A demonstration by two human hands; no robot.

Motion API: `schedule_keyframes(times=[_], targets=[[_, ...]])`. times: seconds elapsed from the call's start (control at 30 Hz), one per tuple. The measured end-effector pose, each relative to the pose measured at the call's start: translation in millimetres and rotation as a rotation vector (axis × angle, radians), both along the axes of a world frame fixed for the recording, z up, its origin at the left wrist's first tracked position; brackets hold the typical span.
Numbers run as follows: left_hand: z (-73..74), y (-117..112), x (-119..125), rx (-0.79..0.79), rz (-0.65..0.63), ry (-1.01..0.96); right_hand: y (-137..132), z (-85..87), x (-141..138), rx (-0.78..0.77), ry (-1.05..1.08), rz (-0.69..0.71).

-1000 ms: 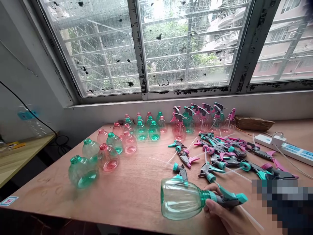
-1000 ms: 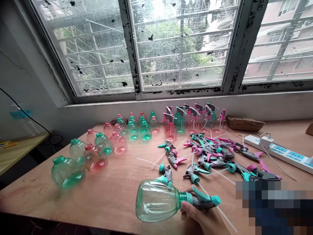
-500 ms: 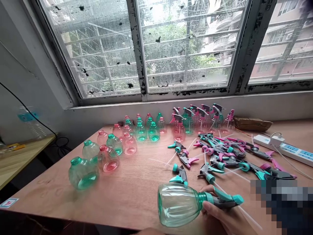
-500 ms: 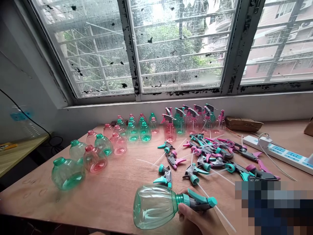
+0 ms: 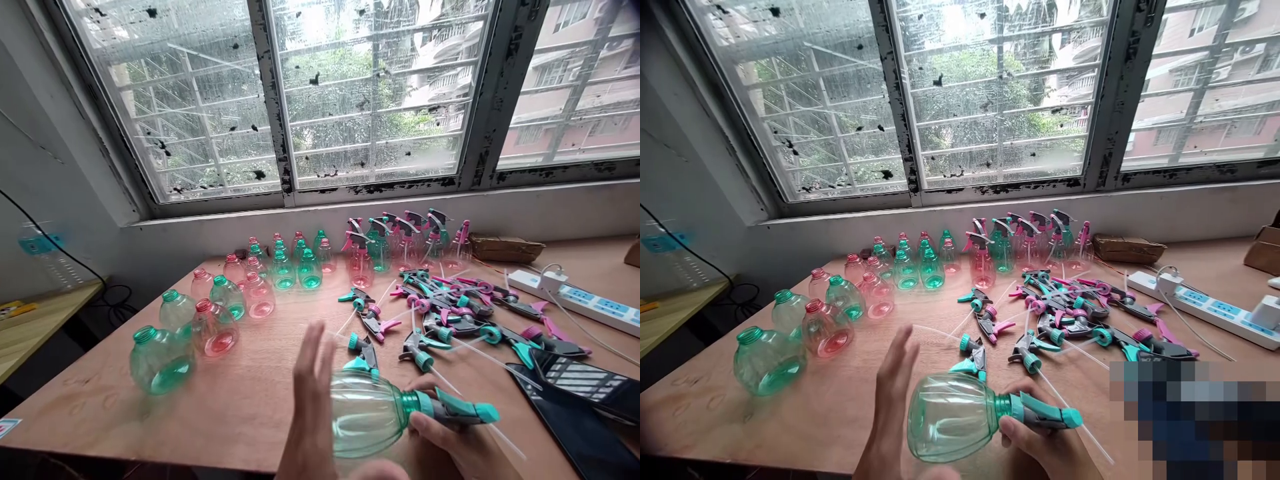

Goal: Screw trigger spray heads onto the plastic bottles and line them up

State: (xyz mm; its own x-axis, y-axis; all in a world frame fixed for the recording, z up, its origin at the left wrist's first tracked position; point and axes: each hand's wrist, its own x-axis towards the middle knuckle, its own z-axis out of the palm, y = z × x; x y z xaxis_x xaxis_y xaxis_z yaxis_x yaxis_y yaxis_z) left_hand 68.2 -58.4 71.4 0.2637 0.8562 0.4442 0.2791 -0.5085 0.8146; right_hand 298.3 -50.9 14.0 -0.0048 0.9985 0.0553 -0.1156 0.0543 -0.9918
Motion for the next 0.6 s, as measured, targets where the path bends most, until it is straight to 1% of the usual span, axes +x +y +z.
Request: schedule_keyframes(times=[0.03, 0.07, 0.1, 0.13, 0.17, 0.23, 0.33, 0.43, 0.5, 0.6], targets=[[-8.4, 6.4, -1.0, 0.043, 0.102, -0.003, 5.8, -6.6, 3.1, -0.002, 0.012, 0.033], [-17.7, 11.8, -2.7, -0.017, 0.149, -0.038, 10.9, -13.1, 6.0, -0.002, 0.024, 0.067], [-26.9, 16.1, -4.9, -0.124, 0.147, -0.101, 15.0, -19.0, 8.3, 0.006, 0.028, 0.101], [-35.5, 19.3, -7.7, -0.225, 0.114, -0.140, 17.6, -23.7, 9.7, 0.019, 0.027, 0.120], [-42.8, 21.5, -11.1, -0.291, 0.097, -0.150, 18.9, -26.9, 10.1, 0.032, 0.023, 0.120], [-53.0, 23.7, -18.7, -0.346, 0.078, -0.155, 18.2, -28.9, 8.0, 0.036, 0.033, 0.097], [-59.6, 24.8, -28.0, -0.398, 0.029, -0.221, 13.8, -24.5, 1.1, -0.030, 0.070, 0.070], [-63.4, 26.6, -30.4, -0.521, -0.131, -0.353, 11.6, -18.6, -2.8, -0.068, 0.046, 0.060], [-66.4, 28.3, -28.9, -0.530, -0.210, -0.418, 12.4, -17.0, -2.4, -0.053, 0.028, 0.066], [-67.1, 29.2, -26.1, -0.500, -0.221, -0.428, 15.9, -19.6, 0.4, -0.033, 0.022, 0.075]])
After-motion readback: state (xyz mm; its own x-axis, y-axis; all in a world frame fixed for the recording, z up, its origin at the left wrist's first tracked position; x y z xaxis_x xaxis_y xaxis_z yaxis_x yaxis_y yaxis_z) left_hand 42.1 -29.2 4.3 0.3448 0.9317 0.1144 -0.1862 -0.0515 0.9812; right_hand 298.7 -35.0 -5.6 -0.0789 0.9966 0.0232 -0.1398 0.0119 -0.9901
